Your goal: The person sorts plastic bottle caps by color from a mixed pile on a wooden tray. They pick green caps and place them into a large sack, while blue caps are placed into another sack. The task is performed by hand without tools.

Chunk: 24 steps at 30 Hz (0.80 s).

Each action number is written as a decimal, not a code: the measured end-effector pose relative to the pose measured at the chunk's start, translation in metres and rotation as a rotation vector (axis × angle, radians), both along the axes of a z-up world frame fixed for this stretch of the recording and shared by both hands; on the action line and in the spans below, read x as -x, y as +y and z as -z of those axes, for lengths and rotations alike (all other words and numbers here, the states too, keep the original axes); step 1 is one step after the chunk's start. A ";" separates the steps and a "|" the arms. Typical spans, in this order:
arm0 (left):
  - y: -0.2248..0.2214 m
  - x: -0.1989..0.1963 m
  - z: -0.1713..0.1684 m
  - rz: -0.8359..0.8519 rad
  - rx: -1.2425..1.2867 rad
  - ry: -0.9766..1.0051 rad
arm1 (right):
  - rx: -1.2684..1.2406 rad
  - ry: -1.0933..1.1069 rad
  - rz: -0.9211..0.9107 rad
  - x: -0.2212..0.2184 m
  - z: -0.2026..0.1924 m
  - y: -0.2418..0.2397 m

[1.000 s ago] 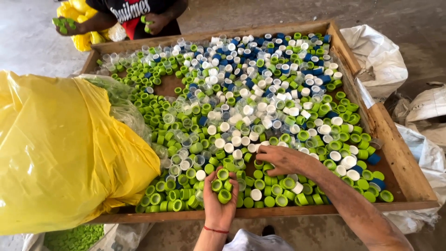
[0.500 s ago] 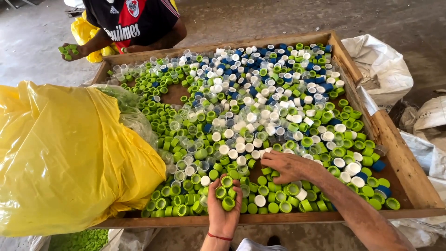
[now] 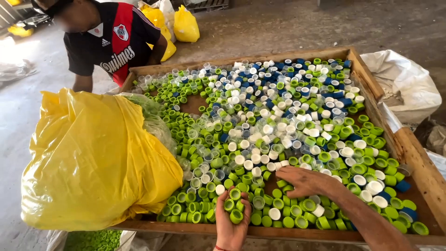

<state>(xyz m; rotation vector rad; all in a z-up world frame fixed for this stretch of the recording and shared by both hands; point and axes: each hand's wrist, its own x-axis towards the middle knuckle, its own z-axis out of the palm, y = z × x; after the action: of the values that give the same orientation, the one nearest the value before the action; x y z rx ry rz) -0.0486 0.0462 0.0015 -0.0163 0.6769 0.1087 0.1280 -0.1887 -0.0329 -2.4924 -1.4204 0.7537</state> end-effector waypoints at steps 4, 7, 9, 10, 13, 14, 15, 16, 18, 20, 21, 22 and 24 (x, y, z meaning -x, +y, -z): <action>0.004 0.005 -0.002 0.025 0.001 0.009 | 0.139 0.144 0.121 0.004 -0.011 0.003; 0.004 0.008 -0.007 0.049 -0.015 0.014 | 0.119 0.163 0.132 0.003 -0.014 0.005; 0.000 0.013 -0.007 0.060 -0.025 0.021 | 0.110 0.161 0.127 0.003 -0.010 0.006; -0.003 0.015 -0.005 0.127 -0.010 -0.002 | 0.087 0.156 0.127 0.003 -0.006 0.005; -0.011 0.011 -0.008 0.266 -0.019 -0.081 | 0.039 0.209 0.144 0.007 -0.016 0.008; -0.014 0.007 -0.011 0.348 -0.049 -0.122 | 0.007 0.282 0.170 0.009 -0.023 0.010; -0.016 0.003 -0.016 0.339 -0.051 -0.124 | 0.007 0.279 0.160 0.007 -0.020 0.010; -0.019 -0.002 -0.021 0.405 -0.055 -0.155 | 0.027 0.273 0.171 0.005 -0.016 0.009; -0.024 -0.009 -0.024 0.468 -0.057 -0.180 | 0.048 0.271 0.180 0.007 -0.019 0.012; -0.029 -0.015 -0.021 0.501 0.046 -0.187 | 0.015 0.330 0.215 0.012 -0.036 0.018; -0.029 -0.016 -0.018 0.497 0.045 -0.187 | 0.014 0.330 0.211 0.013 -0.037 0.018; -0.030 -0.016 -0.016 0.518 0.072 -0.198 | 0.029 0.354 0.234 0.013 -0.038 0.017; -0.028 -0.016 -0.017 0.536 0.096 -0.205 | 0.042 0.381 0.254 0.012 -0.037 0.018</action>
<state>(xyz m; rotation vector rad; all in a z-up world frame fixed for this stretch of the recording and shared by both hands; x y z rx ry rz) -0.0326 0.0185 0.0187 0.0613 0.4625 -0.4359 0.1161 -0.1707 0.0044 -2.3300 -0.9482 1.1342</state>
